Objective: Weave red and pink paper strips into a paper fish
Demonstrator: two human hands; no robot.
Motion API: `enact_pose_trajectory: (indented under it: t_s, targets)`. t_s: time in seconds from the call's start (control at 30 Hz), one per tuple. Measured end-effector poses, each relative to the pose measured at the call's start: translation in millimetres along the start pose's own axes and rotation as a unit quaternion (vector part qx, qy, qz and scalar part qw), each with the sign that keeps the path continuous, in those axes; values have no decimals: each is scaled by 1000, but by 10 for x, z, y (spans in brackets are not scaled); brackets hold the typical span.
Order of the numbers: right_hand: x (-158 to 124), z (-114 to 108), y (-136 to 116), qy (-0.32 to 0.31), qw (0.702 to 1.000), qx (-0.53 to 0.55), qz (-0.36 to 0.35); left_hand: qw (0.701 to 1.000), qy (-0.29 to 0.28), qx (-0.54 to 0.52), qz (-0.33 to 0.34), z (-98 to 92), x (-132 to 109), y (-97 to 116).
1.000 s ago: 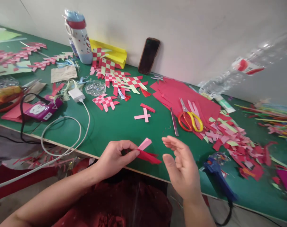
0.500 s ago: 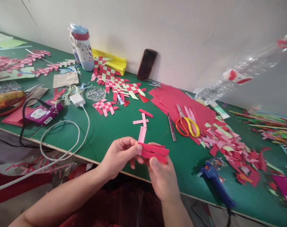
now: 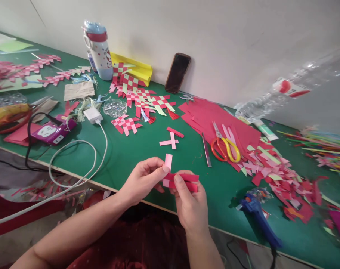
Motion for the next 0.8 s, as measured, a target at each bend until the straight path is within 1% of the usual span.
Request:
enact_pose_trajectory:
  t_s: [0.37,0.53,0.67,0.8]
  targets:
    - [5,4,35,-9,1000,4,-1,1000,9,3,15,10,31,-27]
    - [13,18,46,-7,1000,10,8,1000,3,-1,23,20,46,-14]
    - [22,18,36,-5,1000,13,9,1000,-13,-13,12,9,46,-11]
    - [29,22,16,-8,1000,20,5,999,-36,-15,-14,-20,-1,-33]
Point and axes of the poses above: each hand's wrist, its own x-axis towards the middle knuckle, its own z-axis out of the palm, y = z × x, the point moved 5 cm from there along x, towards the middle knuckle, and after that the axes turned 12 degrees about -x, right-handed, at the moved point
